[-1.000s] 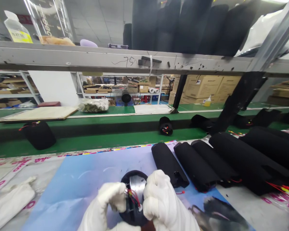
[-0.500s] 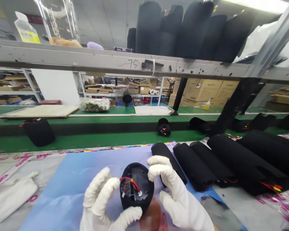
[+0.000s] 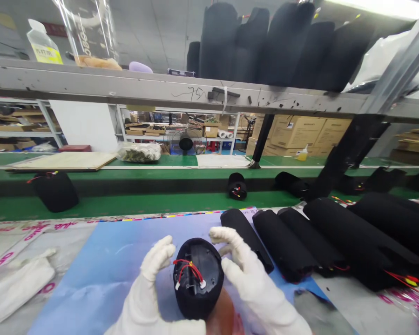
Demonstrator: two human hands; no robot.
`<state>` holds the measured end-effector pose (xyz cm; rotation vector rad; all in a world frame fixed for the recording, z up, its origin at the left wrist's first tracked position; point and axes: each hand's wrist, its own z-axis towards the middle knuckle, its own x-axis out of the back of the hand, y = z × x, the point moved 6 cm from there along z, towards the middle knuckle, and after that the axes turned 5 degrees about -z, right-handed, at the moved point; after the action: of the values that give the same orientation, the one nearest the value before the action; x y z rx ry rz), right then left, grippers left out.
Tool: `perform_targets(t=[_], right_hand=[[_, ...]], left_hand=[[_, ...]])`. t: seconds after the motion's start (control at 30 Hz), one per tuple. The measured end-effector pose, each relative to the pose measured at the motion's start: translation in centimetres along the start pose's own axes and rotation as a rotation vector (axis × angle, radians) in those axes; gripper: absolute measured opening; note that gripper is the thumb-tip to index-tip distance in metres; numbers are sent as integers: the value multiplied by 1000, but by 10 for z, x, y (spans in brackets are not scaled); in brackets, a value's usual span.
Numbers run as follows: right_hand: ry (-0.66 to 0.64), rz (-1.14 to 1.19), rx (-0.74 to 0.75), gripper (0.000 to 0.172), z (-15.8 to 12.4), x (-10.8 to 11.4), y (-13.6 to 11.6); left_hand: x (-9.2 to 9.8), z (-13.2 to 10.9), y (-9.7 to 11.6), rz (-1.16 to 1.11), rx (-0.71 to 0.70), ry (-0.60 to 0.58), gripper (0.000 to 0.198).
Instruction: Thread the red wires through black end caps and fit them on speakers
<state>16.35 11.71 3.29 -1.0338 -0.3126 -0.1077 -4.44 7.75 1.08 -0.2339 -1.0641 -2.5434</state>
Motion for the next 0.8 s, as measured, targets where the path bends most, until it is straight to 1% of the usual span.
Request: perform_targets(t=[0.07,0.13,0.2,0.23,0.3,0.37,0.43,0.5,0.53,0.6,0.67,0.73,0.8], right_hand=[[-13,-49,59,54,-1,-12,-9],[-4,-52,105,60,2,-14,-17],[15,-60,102,59,8,-1,-20],[27,-90,71,58,10,9,-18],[61,-248,-32,52,14,34,-7],[123,-495,-133,45,13,59,8],[171,-709,-216,46,9,75,22],[183,-863,-313,55,5,78,35],[172,-939,-369,59,4,75,39],[129,-1083,-470,68,7,67,41],[44,-1150,-539,77,14,57,38],[-68,-1145,-562,85,22,48,32],[-142,-1137,-530,89,28,43,26]], left_hand=[[-15,2,1,-34,13,-117,107],[-26,8,6,-51,15,-187,114],[-30,21,9,-74,27,-248,108],[-29,32,7,-69,48,-274,102],[-21,63,-7,-4,122,-286,91],[-4,106,-31,160,207,-185,89],[12,149,-59,273,266,-64,88],[19,184,-86,312,292,5,90],[20,196,-97,321,294,17,89],[23,212,-116,332,330,53,87],[29,219,-127,332,392,87,90],[39,221,-126,324,438,114,102],[50,217,-114,340,429,142,115]])
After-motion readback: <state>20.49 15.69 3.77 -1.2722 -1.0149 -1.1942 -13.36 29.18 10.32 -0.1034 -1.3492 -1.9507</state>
